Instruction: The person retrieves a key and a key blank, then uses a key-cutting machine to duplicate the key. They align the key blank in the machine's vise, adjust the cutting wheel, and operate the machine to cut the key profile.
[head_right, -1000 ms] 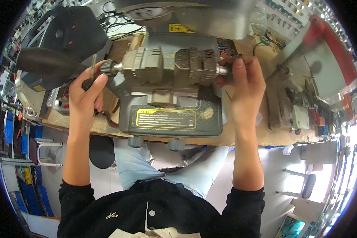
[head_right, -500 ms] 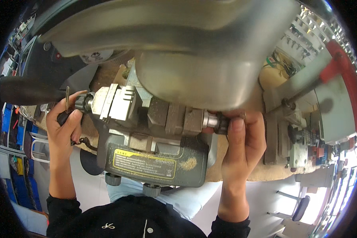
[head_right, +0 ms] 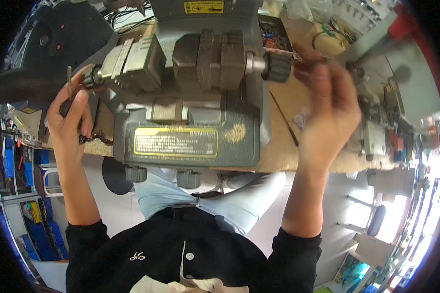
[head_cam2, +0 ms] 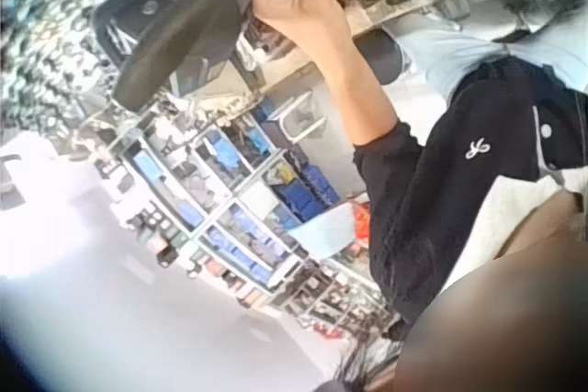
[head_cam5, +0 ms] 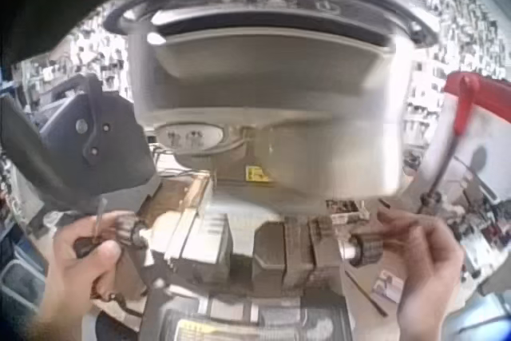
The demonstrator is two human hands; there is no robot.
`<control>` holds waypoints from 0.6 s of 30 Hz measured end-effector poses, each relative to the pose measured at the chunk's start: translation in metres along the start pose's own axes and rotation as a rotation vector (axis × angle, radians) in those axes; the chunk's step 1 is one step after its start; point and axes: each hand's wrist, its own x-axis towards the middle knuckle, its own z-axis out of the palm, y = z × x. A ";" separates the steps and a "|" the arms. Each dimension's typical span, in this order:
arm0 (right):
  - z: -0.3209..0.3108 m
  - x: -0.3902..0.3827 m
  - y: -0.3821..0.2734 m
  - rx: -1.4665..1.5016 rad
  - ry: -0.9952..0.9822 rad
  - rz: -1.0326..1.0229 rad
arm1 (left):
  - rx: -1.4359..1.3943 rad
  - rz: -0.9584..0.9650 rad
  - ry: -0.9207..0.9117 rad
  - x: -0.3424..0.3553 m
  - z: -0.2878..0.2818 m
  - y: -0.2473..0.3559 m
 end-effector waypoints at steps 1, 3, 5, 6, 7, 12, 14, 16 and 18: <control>-0.003 -0.004 -0.003 0.081 0.098 0.073 | -0.015 0.051 0.025 -0.003 0.001 -0.001; -0.009 -0.012 -0.011 0.202 0.135 0.139 | -0.045 0.101 0.051 -0.008 0.001 0.001; -0.013 -0.015 -0.021 0.257 0.058 0.188 | -0.090 0.178 0.006 -0.012 0.003 0.002; -0.014 -0.014 -0.025 0.325 0.014 0.219 | -0.090 0.201 0.008 -0.014 0.003 0.003; -0.013 -0.010 -0.030 0.374 -0.007 0.271 | -0.104 0.203 -0.007 -0.012 0.003 0.004; 0.006 0.017 -0.047 -0.298 -0.349 -0.060 | 0.005 0.111 -0.120 0.003 -0.006 0.006; 0.012 0.028 -0.056 -0.385 -0.558 0.025 | 0.071 0.098 -0.141 0.008 -0.003 0.003; 0.021 0.035 -0.060 -0.420 -0.650 0.007 | 0.063 0.066 -0.200 0.010 -0.002 0.001; 0.027 0.039 -0.063 -0.532 -0.674 -0.009 | 0.106 0.121 -0.197 0.010 0.002 0.001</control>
